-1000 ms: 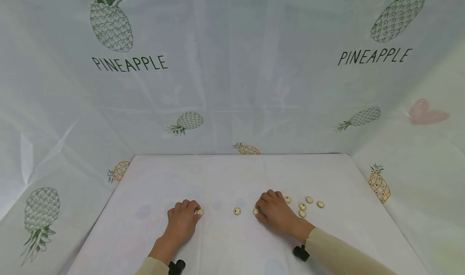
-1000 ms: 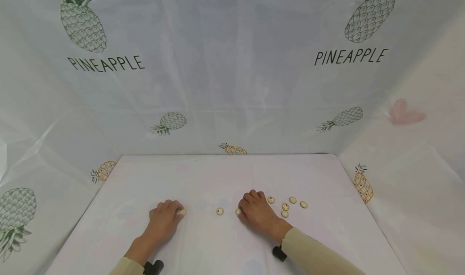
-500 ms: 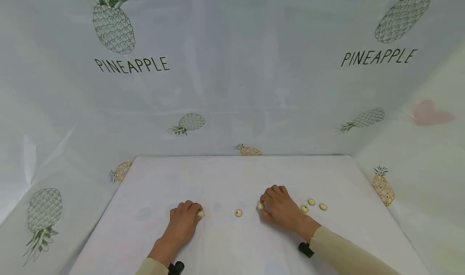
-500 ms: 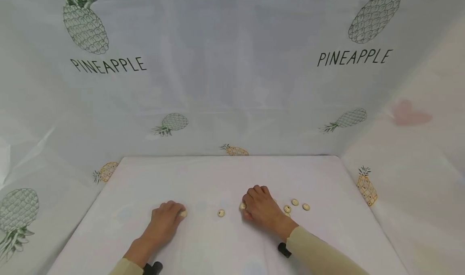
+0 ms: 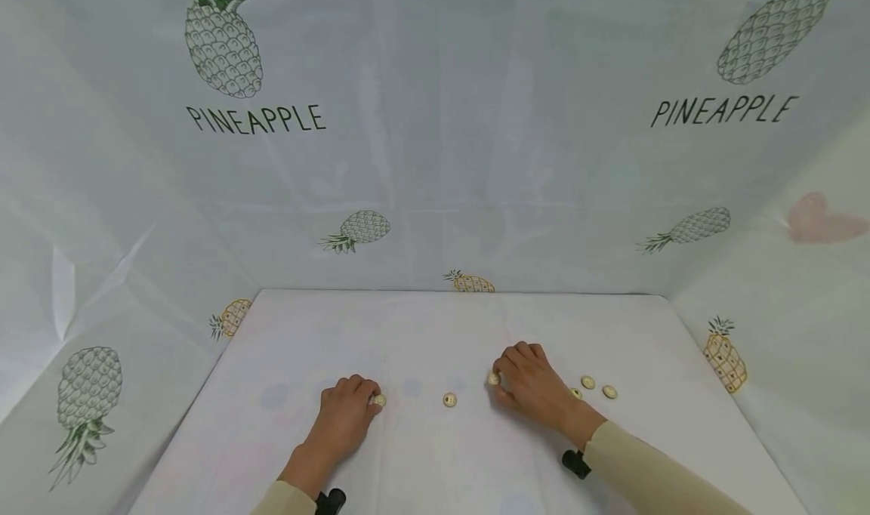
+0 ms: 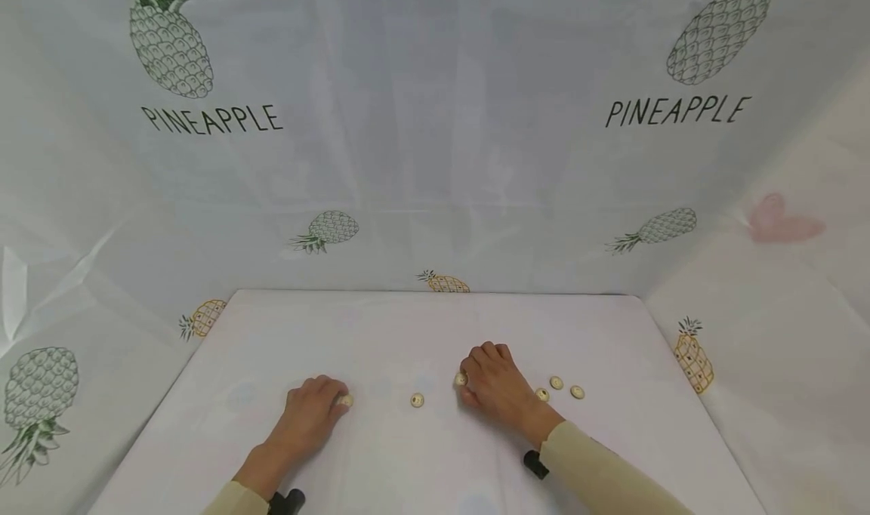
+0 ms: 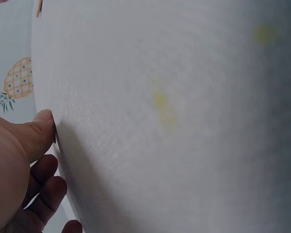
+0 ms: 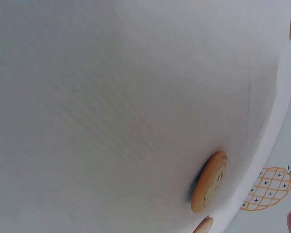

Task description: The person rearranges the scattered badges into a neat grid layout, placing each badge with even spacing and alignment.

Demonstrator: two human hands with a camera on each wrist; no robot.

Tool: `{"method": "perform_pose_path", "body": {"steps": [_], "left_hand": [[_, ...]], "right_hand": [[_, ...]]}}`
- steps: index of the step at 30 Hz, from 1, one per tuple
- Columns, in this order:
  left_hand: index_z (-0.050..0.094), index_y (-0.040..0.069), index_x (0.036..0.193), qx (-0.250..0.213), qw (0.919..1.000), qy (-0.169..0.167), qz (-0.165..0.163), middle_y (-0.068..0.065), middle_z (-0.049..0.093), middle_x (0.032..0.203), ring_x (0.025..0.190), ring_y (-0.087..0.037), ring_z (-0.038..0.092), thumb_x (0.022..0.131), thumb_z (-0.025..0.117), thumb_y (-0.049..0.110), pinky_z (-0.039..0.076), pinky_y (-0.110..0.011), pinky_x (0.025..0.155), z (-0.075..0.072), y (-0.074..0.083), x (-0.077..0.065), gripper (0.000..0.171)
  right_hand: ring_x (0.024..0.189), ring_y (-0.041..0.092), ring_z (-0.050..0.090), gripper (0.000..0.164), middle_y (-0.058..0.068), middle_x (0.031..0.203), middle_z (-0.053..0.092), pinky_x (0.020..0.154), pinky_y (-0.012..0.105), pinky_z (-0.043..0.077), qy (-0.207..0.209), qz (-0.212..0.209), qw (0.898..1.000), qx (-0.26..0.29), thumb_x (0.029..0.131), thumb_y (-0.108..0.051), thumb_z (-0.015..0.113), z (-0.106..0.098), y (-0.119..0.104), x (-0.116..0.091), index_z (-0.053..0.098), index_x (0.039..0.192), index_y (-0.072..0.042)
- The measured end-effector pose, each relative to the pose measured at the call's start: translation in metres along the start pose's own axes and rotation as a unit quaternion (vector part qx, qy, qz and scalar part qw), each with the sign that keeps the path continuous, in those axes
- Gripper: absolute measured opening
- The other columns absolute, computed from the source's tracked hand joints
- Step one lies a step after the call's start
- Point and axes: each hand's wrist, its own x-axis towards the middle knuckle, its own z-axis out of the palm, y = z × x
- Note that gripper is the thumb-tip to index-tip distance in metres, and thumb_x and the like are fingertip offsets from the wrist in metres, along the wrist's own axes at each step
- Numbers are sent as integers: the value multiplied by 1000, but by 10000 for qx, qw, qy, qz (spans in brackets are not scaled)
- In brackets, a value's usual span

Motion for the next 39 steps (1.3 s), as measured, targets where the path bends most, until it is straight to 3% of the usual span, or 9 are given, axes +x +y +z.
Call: {"method": "perform_pose_path", "body": {"steps": [16,27,39], "left_hand": [[69,19,109,558,9981,3,262,0,62,109,104,-24,55,92,82,31,46,-56,93,-7,-1,3,25],[65,16,106,495,9975,41,512,-1,61,105,100,-24,53,95,79,27,46,-55,91,-7,0,5,20],[65,16,106,351,9990,-88,251,0,62,103,95,-21,54,95,79,27,48,-53,86,-7,1,-4,21]], "right_hand": [[97,19,51,17,-2,101,61,93,44,43,-171,277,9995,46,95,-29,73,-5,7,0,67,103,-15],[92,21,51,20,0,96,61,86,44,43,228,290,9993,78,88,-25,80,-3,25,0,67,98,-13],[93,23,53,20,2,100,65,85,47,43,-10,541,9985,-39,90,-22,83,4,63,14,68,97,-12]]}}
